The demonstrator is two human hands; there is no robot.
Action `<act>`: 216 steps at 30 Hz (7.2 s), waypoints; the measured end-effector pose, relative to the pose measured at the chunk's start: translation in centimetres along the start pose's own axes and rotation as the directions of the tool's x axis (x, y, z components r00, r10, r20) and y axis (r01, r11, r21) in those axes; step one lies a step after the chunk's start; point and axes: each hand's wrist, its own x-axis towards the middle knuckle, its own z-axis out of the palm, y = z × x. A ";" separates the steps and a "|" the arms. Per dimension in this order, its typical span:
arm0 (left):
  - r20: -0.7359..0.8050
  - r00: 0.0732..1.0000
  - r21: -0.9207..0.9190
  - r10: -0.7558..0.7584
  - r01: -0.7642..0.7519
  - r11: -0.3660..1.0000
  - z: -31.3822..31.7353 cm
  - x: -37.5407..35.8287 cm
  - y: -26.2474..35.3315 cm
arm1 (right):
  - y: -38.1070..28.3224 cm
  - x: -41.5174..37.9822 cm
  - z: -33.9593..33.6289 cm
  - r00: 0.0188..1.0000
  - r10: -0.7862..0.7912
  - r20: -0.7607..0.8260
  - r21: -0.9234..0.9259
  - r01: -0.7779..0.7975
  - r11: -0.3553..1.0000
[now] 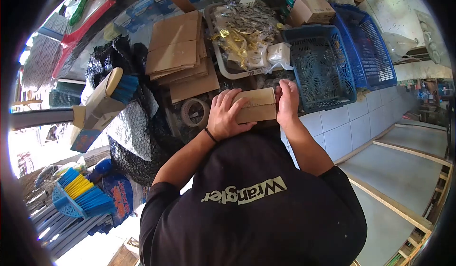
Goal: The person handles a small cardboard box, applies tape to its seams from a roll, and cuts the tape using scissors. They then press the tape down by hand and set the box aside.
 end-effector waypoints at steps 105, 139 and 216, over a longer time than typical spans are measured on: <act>0.132 0.966 -0.215 0.221 -0.190 0.958 0.9 2.0 -1.6 | -0.7 -5.6 -3.0 0.976 -0.218 -0.022 -0.433 0.187 0.882; 0.142 0.963 -0.210 0.228 -0.195 0.958 1.1 1.9 -1.5 | 0.5 -6.2 -2.5 0.799 -0.592 0.102 -0.726 0.467 0.505; 0.115 0.975 -0.189 0.191 -0.167 0.968 1.4 1.5 -1.1 | -2.5 -4.7 -4.7 0.994 -0.022 0.106 -0.361 0.059 0.931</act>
